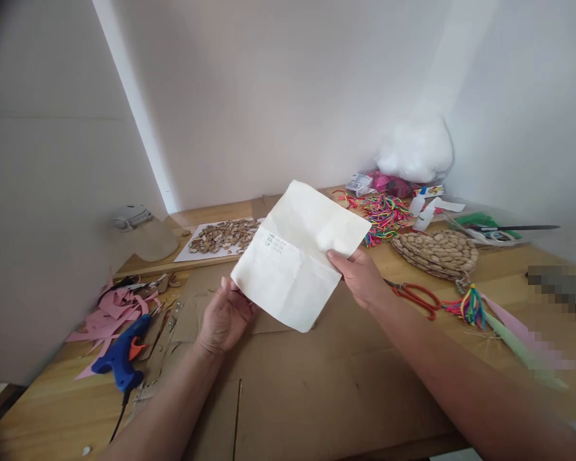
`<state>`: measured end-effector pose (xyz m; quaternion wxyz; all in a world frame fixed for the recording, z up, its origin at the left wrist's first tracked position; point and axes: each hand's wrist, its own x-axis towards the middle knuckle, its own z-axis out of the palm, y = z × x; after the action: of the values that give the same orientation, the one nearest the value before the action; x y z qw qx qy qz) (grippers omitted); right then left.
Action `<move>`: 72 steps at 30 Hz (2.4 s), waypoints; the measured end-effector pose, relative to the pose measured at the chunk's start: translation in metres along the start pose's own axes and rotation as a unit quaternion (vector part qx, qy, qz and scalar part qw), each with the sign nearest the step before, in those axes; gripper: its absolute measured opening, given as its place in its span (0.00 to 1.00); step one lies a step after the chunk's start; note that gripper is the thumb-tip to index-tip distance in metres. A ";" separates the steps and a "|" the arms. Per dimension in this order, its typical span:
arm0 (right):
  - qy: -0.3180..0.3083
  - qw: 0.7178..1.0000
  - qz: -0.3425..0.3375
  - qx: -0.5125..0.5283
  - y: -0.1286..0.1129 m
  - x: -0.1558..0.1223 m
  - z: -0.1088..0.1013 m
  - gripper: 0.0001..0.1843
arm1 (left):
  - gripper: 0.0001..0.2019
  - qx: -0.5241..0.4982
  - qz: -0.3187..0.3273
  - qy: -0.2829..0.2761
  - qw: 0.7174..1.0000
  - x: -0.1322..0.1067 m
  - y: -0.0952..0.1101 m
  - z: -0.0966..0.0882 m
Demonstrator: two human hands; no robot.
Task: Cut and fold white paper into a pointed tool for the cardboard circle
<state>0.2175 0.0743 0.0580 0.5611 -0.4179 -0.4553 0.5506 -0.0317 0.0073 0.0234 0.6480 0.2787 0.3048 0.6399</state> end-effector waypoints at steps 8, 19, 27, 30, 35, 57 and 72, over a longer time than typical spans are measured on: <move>-0.034 0.990 -0.017 -0.132 0.020 0.001 -0.021 0.18 | 0.12 0.145 0.020 0.032 0.989 0.000 0.000 -0.004; 0.035 0.982 -0.114 -0.144 0.021 0.000 -0.025 0.12 | 0.10 0.230 0.005 -0.031 0.973 -0.009 -0.009 0.002; 0.035 0.984 -0.101 -0.145 0.016 -0.004 -0.022 0.14 | 0.13 0.224 -0.006 -0.020 0.974 -0.010 -0.007 0.006; 0.036 0.986 -0.094 -0.133 0.016 -0.004 -0.022 0.14 | 0.15 0.224 -0.009 -0.019 0.974 -0.010 -0.007 0.007; 0.035 0.988 -0.082 -0.126 0.018 -0.003 -0.023 0.15 | 0.15 0.225 -0.009 -0.031 0.974 -0.009 -0.008 0.004; 0.013 0.990 -0.062 -0.125 0.020 -0.002 -0.025 0.15 | 0.16 0.226 -0.011 -0.035 0.974 -0.011 -0.009 0.004; -0.061 0.997 -0.014 -0.050 0.006 -0.011 -0.012 0.27 | 0.12 0.224 0.079 0.042 0.970 -0.007 -0.011 0.006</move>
<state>0.2275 0.0644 0.0488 0.5185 -0.4048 -0.5213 0.5436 -0.0198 0.0003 0.0189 0.5031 0.4125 0.4446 0.6157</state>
